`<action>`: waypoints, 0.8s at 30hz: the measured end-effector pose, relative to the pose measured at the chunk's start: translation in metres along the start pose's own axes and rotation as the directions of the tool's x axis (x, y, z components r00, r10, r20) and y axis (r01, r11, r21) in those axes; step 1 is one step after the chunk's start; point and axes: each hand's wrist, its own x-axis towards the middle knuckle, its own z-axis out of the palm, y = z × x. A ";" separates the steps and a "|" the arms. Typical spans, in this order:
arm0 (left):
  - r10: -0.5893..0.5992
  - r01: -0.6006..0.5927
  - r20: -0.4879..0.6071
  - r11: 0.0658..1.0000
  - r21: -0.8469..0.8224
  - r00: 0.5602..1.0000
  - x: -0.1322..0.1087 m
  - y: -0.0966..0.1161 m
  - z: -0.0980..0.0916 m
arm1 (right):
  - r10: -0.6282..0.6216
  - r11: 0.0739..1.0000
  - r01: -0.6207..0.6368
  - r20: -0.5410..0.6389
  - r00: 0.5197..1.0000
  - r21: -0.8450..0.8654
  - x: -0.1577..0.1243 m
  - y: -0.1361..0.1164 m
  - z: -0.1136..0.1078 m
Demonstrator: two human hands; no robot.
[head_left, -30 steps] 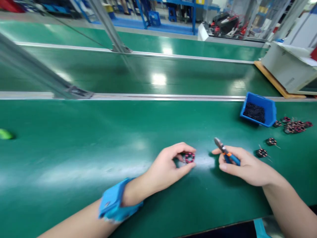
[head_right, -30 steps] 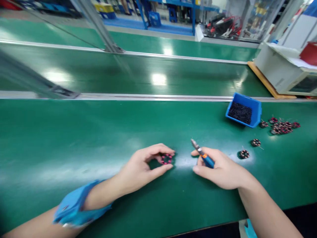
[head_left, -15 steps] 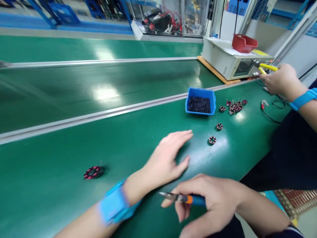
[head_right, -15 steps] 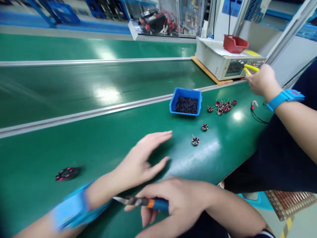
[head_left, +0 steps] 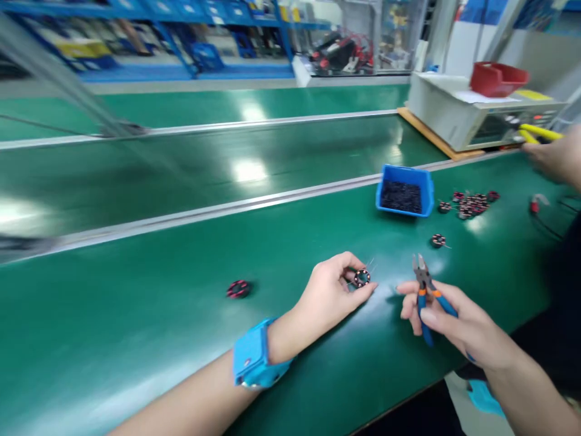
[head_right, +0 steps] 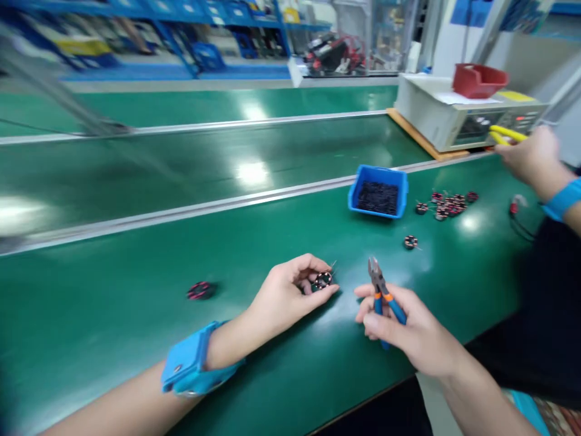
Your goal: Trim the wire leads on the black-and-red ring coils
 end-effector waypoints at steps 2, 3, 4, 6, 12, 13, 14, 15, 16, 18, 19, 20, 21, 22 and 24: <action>-0.076 0.074 -0.081 0.997 -0.025 0.994 -0.023 -0.011 -0.017 | 0.066 0.998 -0.065 0.071 0.995 -0.022 0.029 -0.008 0.013; -0.092 0.090 -0.122 0.996 -0.023 0.988 -0.032 -0.016 -0.024 | 0.097 0.994 -0.093 0.096 0.991 -0.050 0.042 -0.010 0.020; -0.098 0.097 -0.159 0.995 -0.011 0.982 -0.039 -0.021 -0.029 | 0.123 0.990 -0.114 0.117 0.985 -0.081 0.052 -0.012 0.026; -0.081 0.093 -0.221 0.995 0.044 0.972 -0.049 -0.029 -0.035 | 0.154 0.982 -0.135 0.148 0.977 -0.131 0.066 -0.012 0.037; 0.059 0.009 -0.280 0.972 0.235 0.958 -0.058 -0.037 -0.042 | 0.170 0.955 -0.135 0.114 0.979 -0.265 0.059 -0.010 0.031; 0.062 0.006 -0.277 0.971 0.238 0.959 -0.058 -0.037 -0.042 | 0.138 0.934 -0.104 0.076 0.988 -0.342 0.055 -0.012 0.025; 0.059 0.007 -0.274 0.972 0.234 0.960 -0.058 -0.038 -0.042 | 0.084 0.895 -0.064 0.025 0.996 -0.441 0.050 -0.014 0.016; 0.051 0.012 -0.272 0.975 0.222 0.961 -0.058 -0.038 -0.043 | 0.012 0.832 -0.030 -0.036 0.999 -0.554 0.046 -0.016 0.007; 0.040 0.017 -0.272 0.979 0.204 0.962 -0.058 -0.039 -0.043 | -0.077 0.746 -0.016 -0.109 0.991 -0.666 0.042 -0.018 -0.003; 0.020 0.024 -0.268 0.987 0.160 0.963 -0.057 -0.040 -0.043 | -0.265 0.557 -0.074 -0.261 0.928 -0.827 0.036 -0.023 -0.023; 0.014 0.024 -0.264 0.990 0.138 0.965 -0.057 -0.041 -0.043 | -0.345 0.479 -0.130 -0.322 0.882 -0.868 0.033 -0.026 -0.032; 0.011 0.020 -0.259 0.993 0.118 0.966 -0.057 -0.041 -0.043 | -0.409 0.422 -0.178 -0.362 0.837 -0.889 0.031 -0.027 -0.038; 0.014 0.012 -0.253 0.995 0.100 0.967 -0.057 -0.041 -0.042 | -0.452 0.384 -0.204 -0.375 0.809 -0.901 0.029 -0.028 -0.042; 0.022 -0.001 -0.244 0.996 0.085 0.970 -0.058 -0.041 -0.042 | -0.468 0.358 -0.197 -0.358 0.808 -0.913 0.028 -0.027 -0.042; 0.044 -0.032 -0.212 0.998 0.060 0.976 -0.061 -0.039 -0.039 | -0.457 0.302 -0.102 -0.237 0.857 -0.948 0.029 -0.021 -0.037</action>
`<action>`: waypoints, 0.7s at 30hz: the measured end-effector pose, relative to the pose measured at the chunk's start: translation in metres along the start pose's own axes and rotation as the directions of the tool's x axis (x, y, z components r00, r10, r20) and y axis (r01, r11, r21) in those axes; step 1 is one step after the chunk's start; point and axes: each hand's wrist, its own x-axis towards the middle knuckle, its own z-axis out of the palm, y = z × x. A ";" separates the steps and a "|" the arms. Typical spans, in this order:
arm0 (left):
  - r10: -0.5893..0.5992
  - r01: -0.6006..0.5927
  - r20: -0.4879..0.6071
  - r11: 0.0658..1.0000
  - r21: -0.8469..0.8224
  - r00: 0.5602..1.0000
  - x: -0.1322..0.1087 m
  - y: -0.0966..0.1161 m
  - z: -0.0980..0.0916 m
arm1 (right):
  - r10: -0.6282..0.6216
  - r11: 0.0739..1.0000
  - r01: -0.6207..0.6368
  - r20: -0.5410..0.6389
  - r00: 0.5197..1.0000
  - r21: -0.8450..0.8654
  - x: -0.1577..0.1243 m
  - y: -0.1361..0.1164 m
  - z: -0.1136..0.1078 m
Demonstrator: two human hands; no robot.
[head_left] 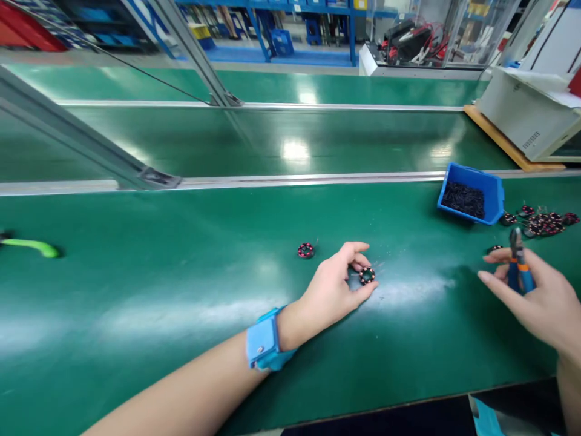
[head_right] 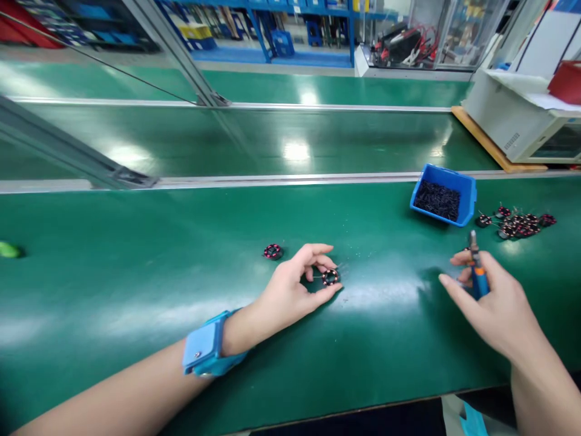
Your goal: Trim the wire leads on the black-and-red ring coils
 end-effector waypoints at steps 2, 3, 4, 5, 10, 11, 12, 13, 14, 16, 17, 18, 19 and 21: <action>0.022 -0.021 0.037 0.999 -0.028 0.999 -0.005 0.003 0.001 | -0.169 0.984 0.172 0.077 0.983 -0.035 -0.007 -0.008 0.016; 0.030 -0.028 0.055 0.999 -0.036 0.998 -0.008 0.004 0.002 | -0.248 0.963 0.256 0.102 0.963 -0.083 -0.012 -0.011 0.025; 0.037 -0.034 0.069 0.999 -0.040 0.997 -0.011 0.006 0.002 | -0.310 0.934 0.325 0.115 0.944 -0.146 -0.016 -0.014 0.035; 0.045 -0.042 0.084 0.999 -0.034 0.995 -0.013 0.007 0.001 | -0.357 0.903 0.376 0.122 0.926 -0.210 -0.021 -0.016 0.044; 0.105 -0.117 0.216 0.992 0.045 0.971 -0.015 0.006 -0.008 | -0.464 0.826 0.478 0.122 0.877 -0.298 -0.019 -0.009 0.054; 0.112 -0.126 0.221 0.991 0.050 0.969 -0.015 0.006 -0.011 | -0.481 0.829 0.484 0.086 0.873 -0.278 -0.009 -0.007 0.047; 0.112 -0.126 0.204 0.990 0.056 0.972 -0.016 0.007 -0.013 | -0.485 0.840 0.475 0.029 0.874 -0.260 0.005 -0.005 0.039; 0.101 -0.115 0.170 0.991 0.073 0.980 -0.016 0.007 -0.014 | -0.479 0.855 0.453 -0.049 0.876 -0.254 0.024 -0.003 0.031; 0.077 -0.090 0.126 0.990 0.104 0.989 -0.016 0.008 -0.014 | -0.441 0.883 0.393 -0.167 0.882 -0.257 0.047 -0.002 0.023; 0.000 -0.011 0.052 0.980 0.200 0.999 -0.017 0.010 -0.012 | -0.351 0.912 0.277 -0.227 0.908 -0.303 0.100 0.001 0.010; -0.037 0.027 0.035 0.966 0.255 0.999 -0.016 0.011 -0.009 | -0.331 0.904 0.257 -0.177 0.927 -0.343 0.127 0.004 0.007; -0.066 0.054 0.027 0.950 0.308 0.997 -0.016 0.012 -0.006 | -0.287 0.892 0.244 -0.058 0.956 -0.380 0.152 0.006 0.007; -0.082 0.067 0.028 0.934 0.352 0.996 -0.014 0.013 -0.003 | -0.220 0.891 0.232 0.075 0.973 -0.391 0.173 0.009 0.008; -0.079 0.057 0.039 0.915 0.400 0.996 -0.011 0.014 0.004 | -0.176 0.896 0.234 0.182 0.967 -0.376 0.204 0.014 0.014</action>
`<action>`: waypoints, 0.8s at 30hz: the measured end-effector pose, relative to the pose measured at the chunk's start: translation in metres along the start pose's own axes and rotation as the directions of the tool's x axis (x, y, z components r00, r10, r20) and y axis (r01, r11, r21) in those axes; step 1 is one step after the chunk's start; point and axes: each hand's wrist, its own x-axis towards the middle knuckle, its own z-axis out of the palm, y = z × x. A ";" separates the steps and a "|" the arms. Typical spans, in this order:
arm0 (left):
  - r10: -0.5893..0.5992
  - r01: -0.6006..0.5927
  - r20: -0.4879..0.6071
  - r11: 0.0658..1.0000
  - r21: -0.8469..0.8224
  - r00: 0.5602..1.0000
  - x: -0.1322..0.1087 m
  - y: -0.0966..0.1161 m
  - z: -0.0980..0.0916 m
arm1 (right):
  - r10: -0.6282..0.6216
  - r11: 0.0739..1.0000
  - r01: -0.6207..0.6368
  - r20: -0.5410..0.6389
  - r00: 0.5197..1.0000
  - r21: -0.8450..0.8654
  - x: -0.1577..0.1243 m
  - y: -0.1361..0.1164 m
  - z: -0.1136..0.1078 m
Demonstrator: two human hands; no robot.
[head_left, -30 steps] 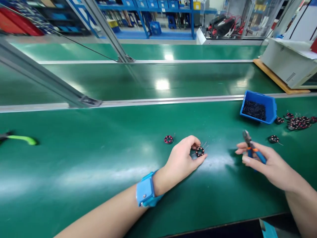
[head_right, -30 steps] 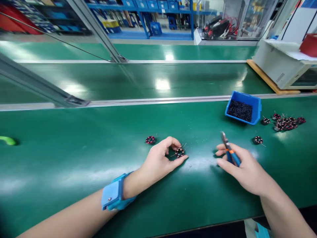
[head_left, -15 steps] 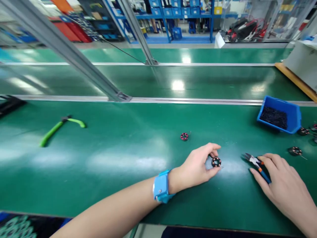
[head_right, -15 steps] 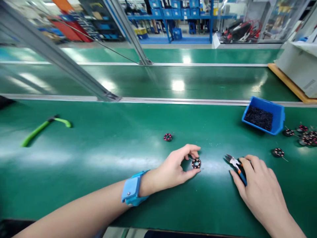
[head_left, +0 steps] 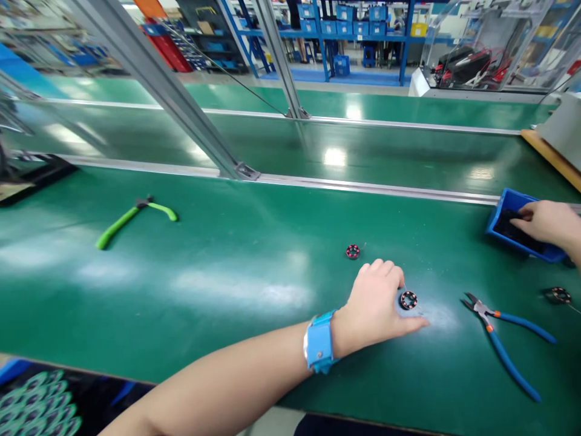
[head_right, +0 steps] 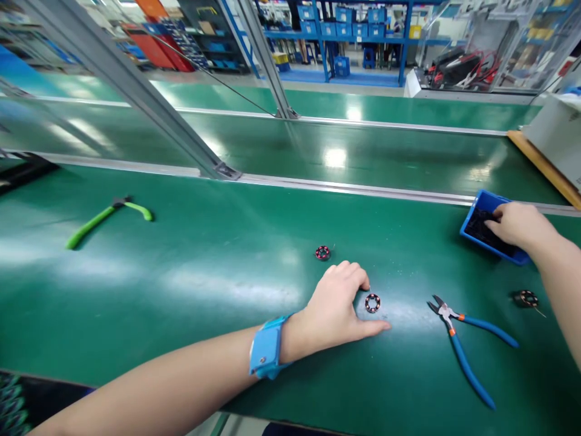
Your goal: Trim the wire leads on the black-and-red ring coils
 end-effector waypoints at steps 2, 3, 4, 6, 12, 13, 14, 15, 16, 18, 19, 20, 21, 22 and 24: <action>0.027 -0.027 -0.002 1.000 0.002 1.000 0.003 0.001 0.004 | 0.009 0.999 -0.010 0.032 0.999 0.030 0.013 0.003 0.006; 0.044 -0.044 -0.002 0.999 -0.014 0.999 0.004 0.001 0.004 | 0.024 0.999 -0.026 0.032 0.999 0.044 0.015 0.003 0.008; 0.058 -0.058 -0.006 0.997 -0.045 0.998 0.004 0.000 0.005 | 0.046 0.997 -0.048 0.026 0.999 0.060 0.015 0.002 0.010; 0.063 -0.069 -0.035 0.983 -0.170 0.997 0.003 -0.003 0.003 | 0.089 0.990 -0.089 0.008 0.996 0.106 0.010 -0.002 0.009; -0.118 0.074 -0.015 0.707 -0.703 0.993 0.000 -0.008 0.001 | 0.258 0.897 -0.186 -0.135 0.957 0.402 -0.013 -0.021 -0.014; -0.137 0.098 0.010 0.658 -0.747 0.991 0.000 -0.007 0.002 | 0.291 0.860 -0.189 -0.153 0.944 0.474 -0.021 -0.030 -0.016; -0.145 0.114 0.029 0.619 -0.777 0.989 0.000 -0.007 0.003 | 0.315 0.819 -0.182 -0.162 0.935 0.544 -0.032 -0.042 -0.017; -0.145 0.121 0.042 0.593 -0.796 0.988 0.000 -0.006 0.003 | 0.313 0.761 -0.156 -0.146 0.938 0.629 -0.044 -0.056 -0.016; -0.142 0.123 0.049 0.578 -0.807 0.989 0.000 -0.005 0.003 | 0.303 0.704 -0.128 -0.132 0.944 0.699 -0.059 -0.074 -0.013; -0.128 0.121 0.058 0.571 -0.812 0.990 0.000 -0.003 0.003 | 0.188 0.391 -0.049 -0.028 0.982 0.919 -0.092 -0.113 -0.003; -0.118 0.114 0.056 0.575 -0.810 0.991 0.000 -0.002 0.003 | 0.124 0.197 -0.072 0.048 0.991 0.978 -0.108 -0.133 0.003; -0.108 0.102 0.047 0.581 -0.808 0.993 0.000 -0.002 0.002 | 0.078 0.063 -0.127 0.122 0.989 0.990 -0.122 -0.151 0.009; -0.100 0.085 0.032 0.590 -0.803 0.995 0.000 -0.002 0.001 | 0.061 -0.030 -0.183 0.184 0.981 0.983 -0.134 -0.166 0.015; -0.090 0.066 0.015 0.606 -0.793 0.996 0.000 -0.002 0.001 | 0.062 -0.104 -0.233 0.240 0.969 0.967 -0.142 -0.178 0.019; -0.070 0.028 -0.023 0.653 -0.757 0.997 0.000 -0.003 -0.001 | 0.070 -0.216 -0.307 0.328 0.942 0.927 -0.149 -0.191 0.025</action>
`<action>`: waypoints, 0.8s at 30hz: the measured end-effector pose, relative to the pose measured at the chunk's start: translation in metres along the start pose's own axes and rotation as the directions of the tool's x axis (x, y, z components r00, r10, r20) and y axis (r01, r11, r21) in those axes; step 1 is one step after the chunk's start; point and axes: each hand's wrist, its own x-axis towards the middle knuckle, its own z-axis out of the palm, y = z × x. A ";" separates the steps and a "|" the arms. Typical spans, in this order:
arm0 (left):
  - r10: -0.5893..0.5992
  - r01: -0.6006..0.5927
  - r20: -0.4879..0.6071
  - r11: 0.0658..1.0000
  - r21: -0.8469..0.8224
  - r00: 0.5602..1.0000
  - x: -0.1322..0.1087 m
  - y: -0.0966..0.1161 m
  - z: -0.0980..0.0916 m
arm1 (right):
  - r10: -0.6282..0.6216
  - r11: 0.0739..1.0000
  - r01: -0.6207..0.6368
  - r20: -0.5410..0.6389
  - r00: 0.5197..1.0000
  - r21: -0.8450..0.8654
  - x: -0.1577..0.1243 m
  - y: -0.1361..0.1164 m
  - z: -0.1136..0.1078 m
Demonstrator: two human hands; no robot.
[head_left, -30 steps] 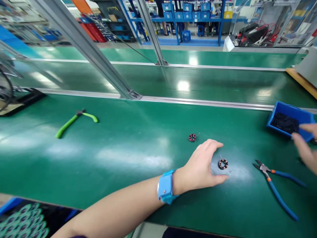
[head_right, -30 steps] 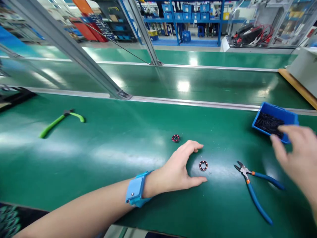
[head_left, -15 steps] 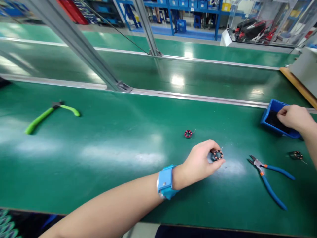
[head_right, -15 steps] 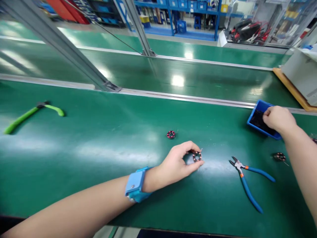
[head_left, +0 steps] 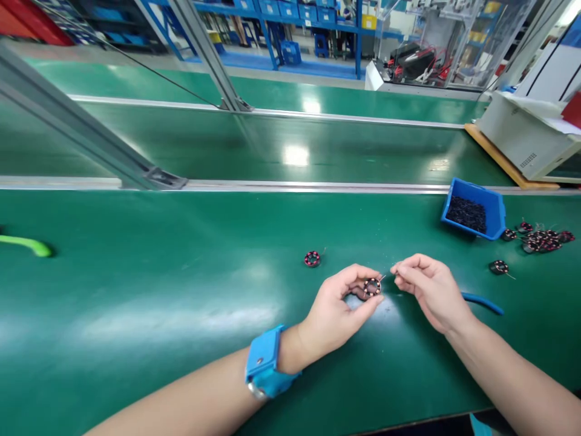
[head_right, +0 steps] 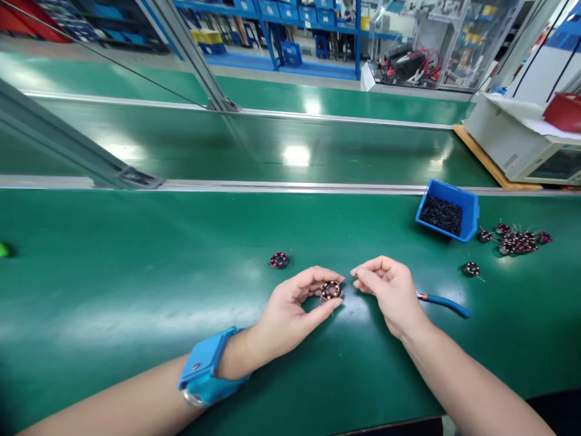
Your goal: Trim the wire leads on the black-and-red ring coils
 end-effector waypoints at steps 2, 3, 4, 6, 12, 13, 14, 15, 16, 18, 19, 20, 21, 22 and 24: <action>0.035 -0.034 -0.005 0.998 0.051 0.999 0.000 0.000 -0.001 | 0.062 0.995 -0.062 -0.005 0.998 0.081 0.001 0.003 0.003; 0.049 -0.049 -0.006 0.997 0.063 0.999 0.000 -0.001 -0.001 | 0.084 0.990 -0.083 0.000 0.996 0.110 0.002 0.002 0.003; 0.061 -0.060 -0.003 0.996 0.065 0.998 0.000 -0.001 -0.002 | 0.100 0.986 -0.099 0.004 0.995 0.133 0.003 0.002 0.003; 0.072 -0.072 0.005 0.996 0.059 0.997 0.000 -0.002 -0.001 | 0.113 0.980 -0.113 0.007 0.994 0.161 0.005 0.002 0.003; 0.072 -0.073 0.012 0.996 0.044 0.997 0.002 -0.006 0.000 | 0.104 0.981 -0.108 0.033 0.994 0.160 0.003 0.007 0.006; 0.071 -0.072 0.014 0.997 0.042 0.997 0.002 -0.006 0.001 | 0.102 0.981 -0.106 0.034 0.994 0.161 0.003 0.008 0.006; 0.070 -0.071 0.016 0.997 0.040 0.997 0.002 -0.006 0.001 | 0.099 0.982 -0.103 0.036 0.994 0.161 0.003 0.008 0.006; 0.069 -0.070 0.016 0.997 0.037 0.997 0.003 -0.007 0.001 | 0.097 0.982 -0.102 0.039 0.994 0.159 0.003 0.008 0.006; 0.069 -0.069 0.016 0.997 0.034 0.997 0.003 -0.007 0.002 | 0.097 0.982 -0.103 0.045 0.994 0.157 0.003 0.008 0.006; 0.069 -0.070 0.013 0.997 0.032 0.998 0.003 -0.007 0.002 | 0.099 0.982 -0.107 0.055 0.994 0.155 0.002 0.008 0.006; 0.071 -0.071 0.013 0.997 0.033 0.997 0.003 -0.007 0.002 | 0.101 0.982 -0.109 0.059 0.993 0.157 0.002 0.008 0.006; 0.072 -0.072 0.015 0.997 0.034 0.997 0.003 -0.007 0.002 | 0.103 0.981 -0.112 0.059 0.993 0.161 0.002 0.008 0.006; 0.072 -0.072 0.016 0.997 0.035 0.997 0.003 -0.008 0.002 | 0.105 0.980 -0.114 0.058 0.993 0.166 0.002 0.008 0.006; 0.071 -0.071 0.016 0.997 0.037 0.997 0.003 -0.008 0.001 | 0.107 0.978 -0.115 0.058 0.993 0.171 0.002 0.008 0.006; 0.070 -0.071 0.017 0.997 0.039 0.997 0.003 -0.008 0.001 | 0.109 0.977 -0.117 0.057 0.992 0.179 0.002 0.008 0.006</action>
